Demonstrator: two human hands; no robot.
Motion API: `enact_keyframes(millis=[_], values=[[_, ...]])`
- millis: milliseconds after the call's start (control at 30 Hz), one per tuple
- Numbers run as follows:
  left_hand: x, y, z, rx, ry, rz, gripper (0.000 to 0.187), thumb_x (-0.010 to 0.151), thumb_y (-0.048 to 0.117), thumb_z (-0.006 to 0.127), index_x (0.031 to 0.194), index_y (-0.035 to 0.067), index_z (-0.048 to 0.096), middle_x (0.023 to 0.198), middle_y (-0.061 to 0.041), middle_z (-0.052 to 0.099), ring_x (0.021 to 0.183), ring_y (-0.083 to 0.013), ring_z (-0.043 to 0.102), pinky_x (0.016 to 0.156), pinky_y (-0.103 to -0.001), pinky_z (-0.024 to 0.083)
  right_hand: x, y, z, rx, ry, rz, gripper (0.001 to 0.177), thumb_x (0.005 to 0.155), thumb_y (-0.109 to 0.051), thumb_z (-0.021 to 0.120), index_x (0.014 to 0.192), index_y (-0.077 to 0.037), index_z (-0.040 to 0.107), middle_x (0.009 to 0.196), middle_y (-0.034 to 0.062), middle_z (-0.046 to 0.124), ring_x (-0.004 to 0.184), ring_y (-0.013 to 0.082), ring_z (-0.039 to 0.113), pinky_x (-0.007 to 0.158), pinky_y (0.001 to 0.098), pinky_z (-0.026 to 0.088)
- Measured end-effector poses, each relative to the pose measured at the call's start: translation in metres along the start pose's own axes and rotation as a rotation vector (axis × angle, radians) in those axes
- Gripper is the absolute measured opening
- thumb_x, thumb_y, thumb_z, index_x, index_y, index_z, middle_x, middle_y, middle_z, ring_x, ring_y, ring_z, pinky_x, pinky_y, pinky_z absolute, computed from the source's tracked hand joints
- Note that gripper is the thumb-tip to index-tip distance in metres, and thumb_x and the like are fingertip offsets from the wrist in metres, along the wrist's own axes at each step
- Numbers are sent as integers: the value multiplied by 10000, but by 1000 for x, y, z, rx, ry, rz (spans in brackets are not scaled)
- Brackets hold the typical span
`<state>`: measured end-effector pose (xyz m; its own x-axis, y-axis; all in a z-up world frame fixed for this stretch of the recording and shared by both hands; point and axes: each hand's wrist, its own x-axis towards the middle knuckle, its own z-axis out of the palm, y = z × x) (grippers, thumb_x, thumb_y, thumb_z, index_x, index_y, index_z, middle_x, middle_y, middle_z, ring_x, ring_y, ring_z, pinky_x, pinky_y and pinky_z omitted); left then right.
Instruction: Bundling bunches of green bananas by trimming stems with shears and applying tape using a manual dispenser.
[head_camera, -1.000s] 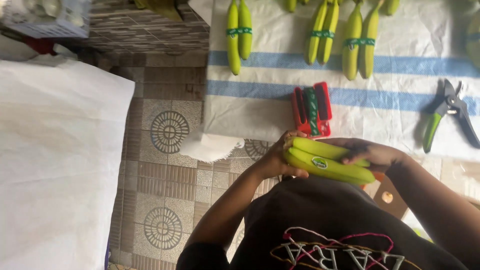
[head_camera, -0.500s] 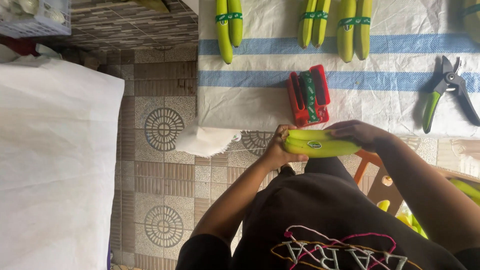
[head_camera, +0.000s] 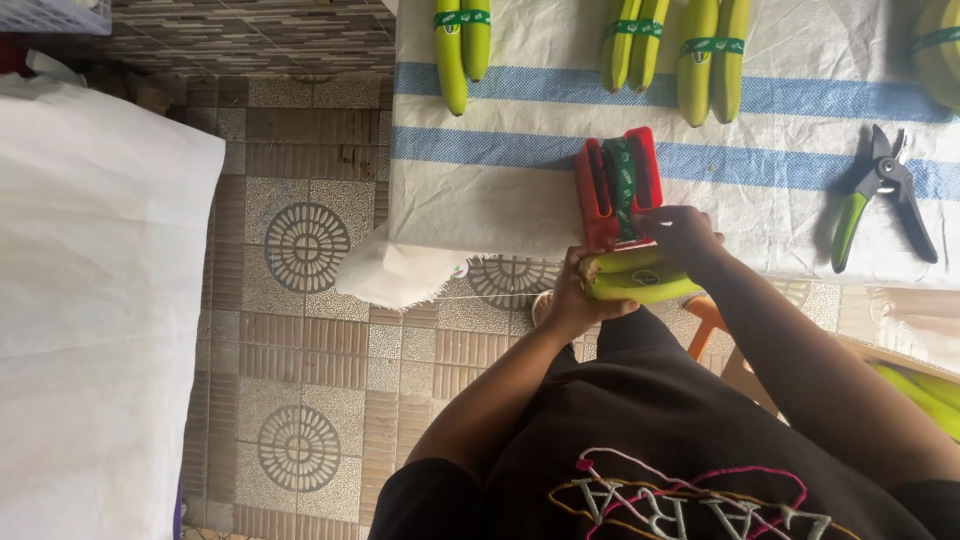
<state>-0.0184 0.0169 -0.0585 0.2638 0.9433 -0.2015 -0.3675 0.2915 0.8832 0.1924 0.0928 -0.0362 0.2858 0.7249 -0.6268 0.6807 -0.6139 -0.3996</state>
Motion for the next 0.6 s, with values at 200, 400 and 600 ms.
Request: enact_keyframes(millis=[200,400,600], values=[[3,-6,0,-23,19,0,988,513,175,1042,1303,68,457,1138,-79,629,1008,-167,624,836,-295,587,-15,-13,-6,461,-26,-85,383,845,-427,876,1074,-133,787,820,124,652,728,219,581,637,348,425],[8,-15,2,14,41,6,977,525,166,1029,1322,84,469,1148,-95,638,1024,-190,632,863,-314,604,-36,-32,-13,512,-25,-121,312,870,-275,830,1134,-120,773,1030,208,690,928,337,656,821,417,492],[6,-8,4,30,48,15,964,538,141,1023,1320,61,465,1156,-129,640,1031,-214,648,875,-342,618,-75,-2,-9,419,138,-223,307,898,-315,801,1128,-113,774,1200,182,710,1059,408,674,930,504,489]])
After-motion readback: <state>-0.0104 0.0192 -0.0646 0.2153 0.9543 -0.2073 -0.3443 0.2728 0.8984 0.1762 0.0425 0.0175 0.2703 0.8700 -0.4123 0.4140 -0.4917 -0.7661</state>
